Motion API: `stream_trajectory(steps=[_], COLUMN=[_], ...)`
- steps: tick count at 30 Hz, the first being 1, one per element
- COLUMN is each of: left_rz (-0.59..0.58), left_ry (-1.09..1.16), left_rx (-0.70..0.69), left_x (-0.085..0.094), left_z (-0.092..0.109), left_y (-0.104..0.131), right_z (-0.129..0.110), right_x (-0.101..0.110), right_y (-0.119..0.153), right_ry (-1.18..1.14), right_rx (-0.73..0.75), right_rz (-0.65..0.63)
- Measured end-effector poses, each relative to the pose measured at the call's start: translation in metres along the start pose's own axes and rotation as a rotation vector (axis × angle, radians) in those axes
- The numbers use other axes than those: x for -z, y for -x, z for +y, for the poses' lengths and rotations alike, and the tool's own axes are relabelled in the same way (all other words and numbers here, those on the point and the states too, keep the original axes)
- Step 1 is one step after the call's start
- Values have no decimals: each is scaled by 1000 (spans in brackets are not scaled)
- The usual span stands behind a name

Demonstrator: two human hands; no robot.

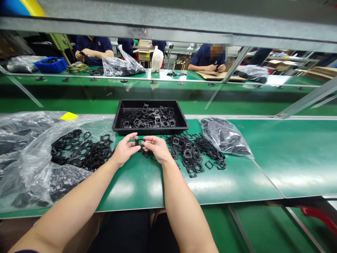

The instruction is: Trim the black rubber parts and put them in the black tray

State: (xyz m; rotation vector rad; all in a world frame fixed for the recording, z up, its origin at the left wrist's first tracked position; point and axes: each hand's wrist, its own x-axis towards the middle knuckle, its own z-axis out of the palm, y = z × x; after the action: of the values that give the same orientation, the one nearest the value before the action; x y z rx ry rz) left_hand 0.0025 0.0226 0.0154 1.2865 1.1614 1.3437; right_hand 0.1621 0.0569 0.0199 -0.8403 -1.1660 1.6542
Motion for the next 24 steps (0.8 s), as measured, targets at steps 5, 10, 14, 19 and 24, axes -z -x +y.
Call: stream_trajectory(steps=[5,10,14,19,24], left_rz=[39,19,10,-38,-14], left_ry=[327,408,417,458,571], left_rx=[278,357,379,390,411], left_x=[-3,-1,2,3,2], left_z=[3,2,2,3,1], left_y=[-2,-4,-5,-5,-5], right_z=[1,1,0,0,2], right_x=[1,0,-1,-3,-2], right_y=[0,1,1,1,0], right_ry=[24,50,48,41,61], right_rx=[-17,-21,-32,-32,-17], right_rz=[-14,-24,-23,-15,1])
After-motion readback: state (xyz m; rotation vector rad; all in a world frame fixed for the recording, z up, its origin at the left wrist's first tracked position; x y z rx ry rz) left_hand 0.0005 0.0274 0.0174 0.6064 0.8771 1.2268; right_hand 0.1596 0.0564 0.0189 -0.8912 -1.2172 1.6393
